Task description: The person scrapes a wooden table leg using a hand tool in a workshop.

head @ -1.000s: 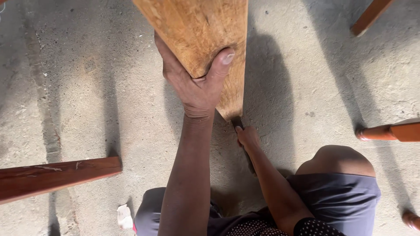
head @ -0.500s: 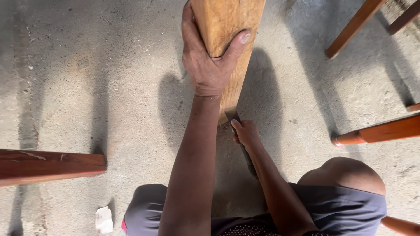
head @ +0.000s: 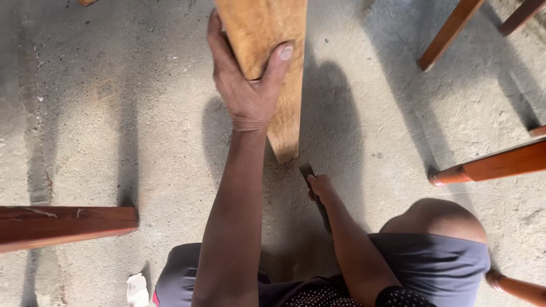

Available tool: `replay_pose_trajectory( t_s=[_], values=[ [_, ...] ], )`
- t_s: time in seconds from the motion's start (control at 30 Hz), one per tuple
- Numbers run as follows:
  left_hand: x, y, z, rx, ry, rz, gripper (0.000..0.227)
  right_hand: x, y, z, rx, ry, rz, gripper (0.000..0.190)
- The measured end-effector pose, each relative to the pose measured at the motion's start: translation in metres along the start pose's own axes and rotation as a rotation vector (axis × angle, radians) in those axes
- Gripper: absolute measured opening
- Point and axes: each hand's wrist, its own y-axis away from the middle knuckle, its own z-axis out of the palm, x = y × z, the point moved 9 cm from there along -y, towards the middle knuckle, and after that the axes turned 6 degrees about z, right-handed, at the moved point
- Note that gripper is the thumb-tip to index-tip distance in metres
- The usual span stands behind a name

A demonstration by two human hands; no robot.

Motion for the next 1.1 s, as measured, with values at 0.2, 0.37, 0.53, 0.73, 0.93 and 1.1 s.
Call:
replay_pose_trajectory(
  t_s=[0.2,0.37,0.53,0.73,0.93,1.1],
  values=[
    [-0.007,0.006,-0.002,0.021,0.046,-0.023,0.097,-0.023,0.005,0.009,0.118,0.173,-0.012,0.046],
    [-0.007,0.018,-0.008,-0.01,0.009,-0.063,0.098,-0.032,-0.015,0.015,0.147,0.137,-0.046,0.044],
    [-0.026,0.025,-0.008,0.0,0.059,-0.103,0.101,-0.036,-0.026,0.019,0.194,0.26,-0.038,0.045],
    [-0.013,0.017,-0.008,0.048,0.088,-0.06,0.104,-0.063,0.03,0.001,0.157,0.21,-0.061,0.043],
    [-0.003,0.006,-0.008,0.047,0.069,-0.094,0.106,-0.087,0.081,-0.026,0.102,0.103,-0.194,0.044],
    [-0.002,0.009,-0.01,-0.001,0.021,-0.03,0.102,-0.102,0.09,-0.054,-0.167,-0.145,-0.358,0.045]
  ],
)
